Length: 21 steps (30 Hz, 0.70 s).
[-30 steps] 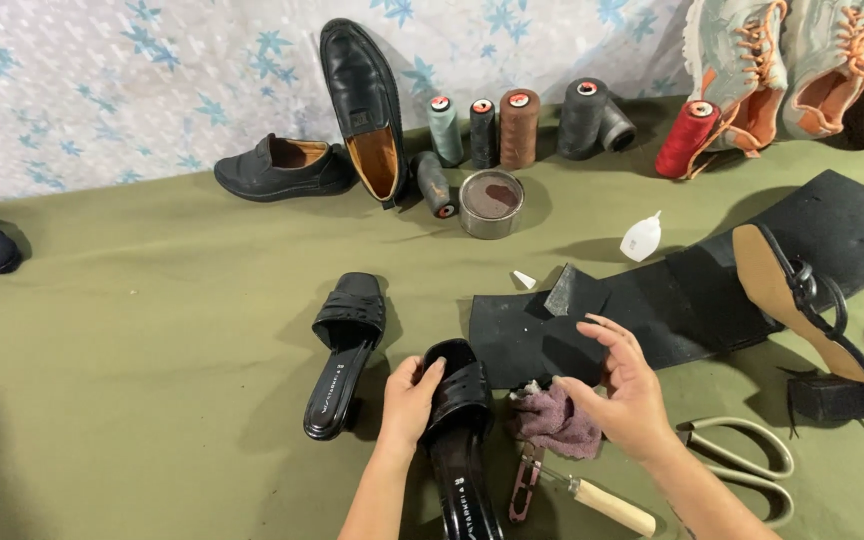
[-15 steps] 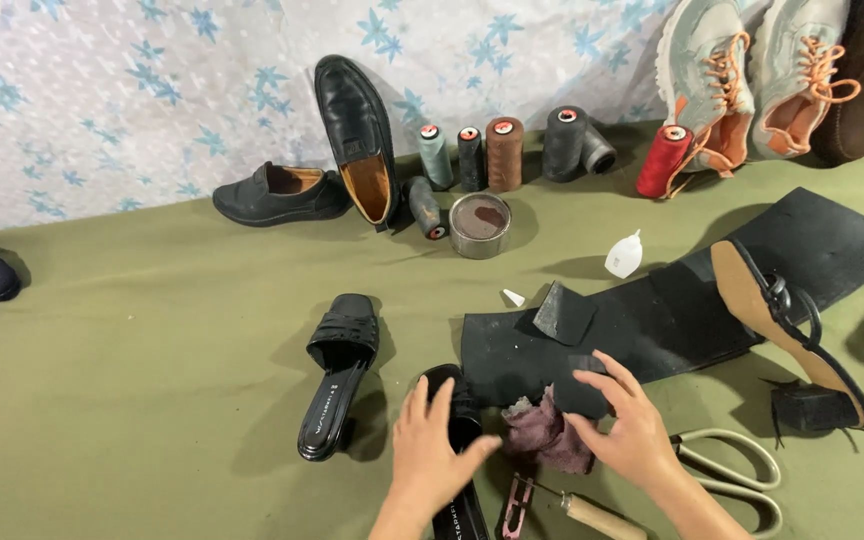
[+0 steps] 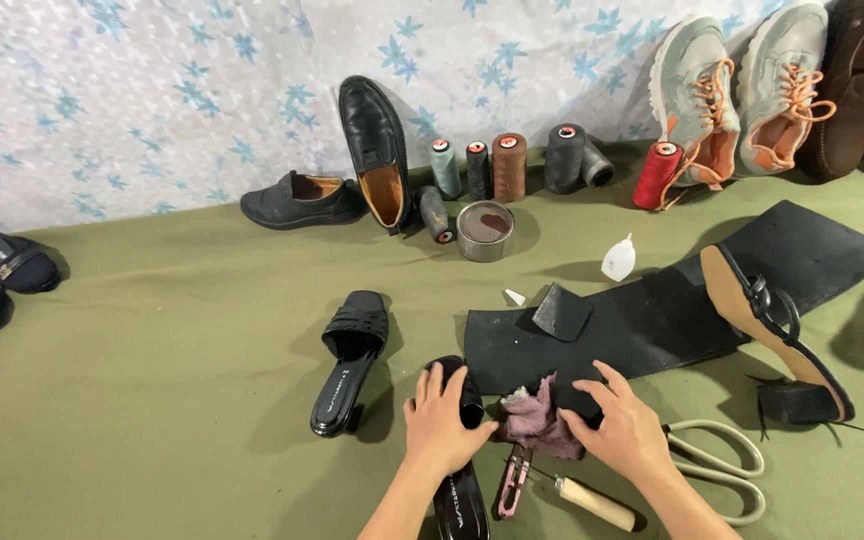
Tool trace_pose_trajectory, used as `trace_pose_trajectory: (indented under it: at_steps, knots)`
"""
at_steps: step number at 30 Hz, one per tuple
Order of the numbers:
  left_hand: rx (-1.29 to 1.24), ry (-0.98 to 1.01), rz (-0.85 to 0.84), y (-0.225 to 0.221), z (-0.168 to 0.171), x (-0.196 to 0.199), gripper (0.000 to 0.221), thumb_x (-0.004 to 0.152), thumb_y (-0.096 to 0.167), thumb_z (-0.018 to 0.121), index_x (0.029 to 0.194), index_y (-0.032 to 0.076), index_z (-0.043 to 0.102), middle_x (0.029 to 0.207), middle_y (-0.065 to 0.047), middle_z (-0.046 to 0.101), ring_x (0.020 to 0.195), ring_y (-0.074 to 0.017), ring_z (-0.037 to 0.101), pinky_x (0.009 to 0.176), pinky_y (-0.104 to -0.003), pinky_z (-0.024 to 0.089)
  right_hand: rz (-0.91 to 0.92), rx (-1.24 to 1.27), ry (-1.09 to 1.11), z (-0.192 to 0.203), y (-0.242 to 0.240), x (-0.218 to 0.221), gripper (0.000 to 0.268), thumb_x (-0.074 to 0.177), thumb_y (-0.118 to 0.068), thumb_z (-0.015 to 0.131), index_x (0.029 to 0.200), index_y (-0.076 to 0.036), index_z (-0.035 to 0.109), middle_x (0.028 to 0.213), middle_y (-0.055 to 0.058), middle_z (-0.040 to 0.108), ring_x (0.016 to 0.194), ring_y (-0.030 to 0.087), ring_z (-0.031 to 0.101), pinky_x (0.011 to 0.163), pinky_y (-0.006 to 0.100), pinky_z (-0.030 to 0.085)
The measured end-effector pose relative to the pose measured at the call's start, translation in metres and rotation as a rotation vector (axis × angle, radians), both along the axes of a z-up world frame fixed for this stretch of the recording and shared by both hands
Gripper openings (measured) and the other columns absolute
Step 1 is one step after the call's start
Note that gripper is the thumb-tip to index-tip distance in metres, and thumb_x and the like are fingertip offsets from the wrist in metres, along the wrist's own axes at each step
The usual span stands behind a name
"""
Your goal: Applying adhesive to sandal components and spreading it with a cloth during a repair process.
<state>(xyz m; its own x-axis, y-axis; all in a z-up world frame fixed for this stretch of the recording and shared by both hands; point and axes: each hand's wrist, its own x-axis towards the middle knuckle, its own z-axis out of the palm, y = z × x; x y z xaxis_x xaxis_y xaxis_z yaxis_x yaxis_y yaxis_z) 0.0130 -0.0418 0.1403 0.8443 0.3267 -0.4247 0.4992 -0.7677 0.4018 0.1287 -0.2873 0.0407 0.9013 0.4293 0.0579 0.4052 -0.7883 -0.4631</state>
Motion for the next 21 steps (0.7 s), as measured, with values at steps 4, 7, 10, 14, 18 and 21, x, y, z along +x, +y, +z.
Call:
trace_pose_trajectory:
  at_steps: [4,7,10,14,18,21]
  knots:
    - [0.016,0.058,0.162,-0.003,0.005,-0.003,0.104,0.084,0.059,0.078,0.163,0.029,0.017,0.173,-0.012,-0.006,0.158,-0.0386,-0.001,0.125,-0.063,0.016,-0.012,-0.04,-0.047,0.003,0.001,-0.004,0.049,0.082,-0.051,0.074,0.126,-0.029,0.066,0.162,-0.001,0.042,0.048,0.017,0.069,0.057,0.04,0.062]
    - [0.014,-0.033,0.198,0.003,-0.016,-0.006,0.098,0.084,0.051,0.076,0.161,0.026,0.022,0.171,-0.014,0.007,0.153,-0.0426,0.016,0.118,-0.057,0.033,-0.017,-0.063,-0.055,0.003,0.001,-0.005,0.049,0.083,-0.053,0.073,0.126,-0.03,0.066,0.162,-0.002,0.042,0.05,0.017,0.071,0.061,0.041,0.063]
    - [-0.107,-0.143,0.321,0.009,0.001,-0.018,0.089,0.082,0.041,0.076,0.158,0.025,0.032,0.17,-0.01,0.017,0.15,-0.0375,0.03,0.118,-0.052,0.041,0.006,-0.032,-0.096,0.002,-0.001,-0.005,0.049,0.083,-0.051,0.074,0.126,-0.03,0.066,0.161,-0.001,0.044,0.049,0.016,0.07,0.059,0.041,0.063]
    - [-0.758,-0.615,0.69,0.032,-0.012,-0.039,0.085,0.069,0.015,0.083,0.148,0.028,0.055,0.142,-0.002,0.063,0.115,-0.0172,0.067,0.098,-0.032,0.056,-0.006,-0.055,0.117,0.031,0.0,-0.013,0.056,0.085,-0.048,0.073,0.137,-0.036,0.058,0.164,-0.008,0.037,0.075,0.019,0.075,0.065,0.044,0.062]
    - [-1.339,-0.995,0.663,0.051,-0.085,-0.045,0.079,0.07,0.0,0.075,0.145,0.009,0.052,0.12,-0.014,0.069,0.104,-0.0269,0.067,0.091,-0.041,0.056,-0.04,-0.117,0.242,0.037,0.004,-0.015,0.062,0.085,-0.051,0.073,0.142,-0.035,0.056,0.163,-0.009,0.036,0.09,0.019,0.076,0.081,0.044,0.062]
    - [-1.764,-0.994,0.694,0.069,-0.186,-0.041,0.058,0.084,0.016,0.064,0.142,0.011,0.06,0.118,-0.019,0.07,0.088,-0.029,0.066,0.078,-0.036,0.056,-0.069,-0.022,-0.084,0.007,0.0,-0.019,0.054,0.076,-0.053,0.081,0.126,-0.036,0.069,0.15,-0.002,0.055,0.122,0.026,0.07,0.095,0.043,0.063]
